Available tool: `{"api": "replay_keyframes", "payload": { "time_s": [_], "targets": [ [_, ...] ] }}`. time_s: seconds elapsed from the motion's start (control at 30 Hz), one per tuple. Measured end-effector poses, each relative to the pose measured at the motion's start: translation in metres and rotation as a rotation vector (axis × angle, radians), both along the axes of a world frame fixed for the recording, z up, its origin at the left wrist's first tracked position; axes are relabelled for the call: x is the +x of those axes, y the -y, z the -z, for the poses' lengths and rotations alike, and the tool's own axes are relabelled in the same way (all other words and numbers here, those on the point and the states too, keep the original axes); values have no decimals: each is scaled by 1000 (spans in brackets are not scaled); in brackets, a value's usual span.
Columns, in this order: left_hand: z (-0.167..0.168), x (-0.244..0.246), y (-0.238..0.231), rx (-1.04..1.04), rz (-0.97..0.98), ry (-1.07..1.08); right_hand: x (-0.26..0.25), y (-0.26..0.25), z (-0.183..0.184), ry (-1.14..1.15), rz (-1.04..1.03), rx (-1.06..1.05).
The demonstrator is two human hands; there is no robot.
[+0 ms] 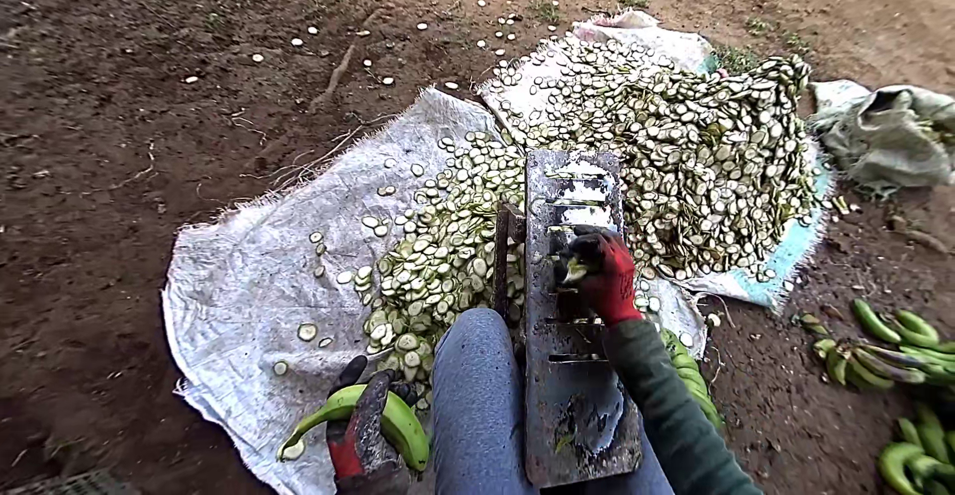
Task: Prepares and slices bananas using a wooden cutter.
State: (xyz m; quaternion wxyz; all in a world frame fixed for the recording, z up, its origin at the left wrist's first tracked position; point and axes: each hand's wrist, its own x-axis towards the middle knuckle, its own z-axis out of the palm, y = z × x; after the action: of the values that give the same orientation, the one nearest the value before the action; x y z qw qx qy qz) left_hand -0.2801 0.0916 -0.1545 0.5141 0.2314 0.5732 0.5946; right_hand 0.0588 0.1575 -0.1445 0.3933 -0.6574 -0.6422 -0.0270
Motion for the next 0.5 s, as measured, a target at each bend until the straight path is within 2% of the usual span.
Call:
{"api": "replay_keyframes", "payload": {
  "time_s": [0.13, 0.2, 0.27, 0.33, 0.43, 0.5],
  "targets": [
    [13, -9, -2, -64, 3, -32, -52, 171, 38, 34, 29, 14],
    [17, -8, -4, -80, 2, -46, -57, 193, 53, 76, -31, 16],
    [16, -4, -7, -74, 6, -41, -43, 140, 41, 45, -65, 38],
    [14, -1, -7, -58, 11, -39, -18, 45, 12, -2, -35, 17],
    [6, -3, -2, -32, -7, -34, 14, -84, -22, 9, 80, -142],
    [5, -9, 1, -18, -16, -32, 21, -124, -32, 38, 149, -181]
  ]
}}
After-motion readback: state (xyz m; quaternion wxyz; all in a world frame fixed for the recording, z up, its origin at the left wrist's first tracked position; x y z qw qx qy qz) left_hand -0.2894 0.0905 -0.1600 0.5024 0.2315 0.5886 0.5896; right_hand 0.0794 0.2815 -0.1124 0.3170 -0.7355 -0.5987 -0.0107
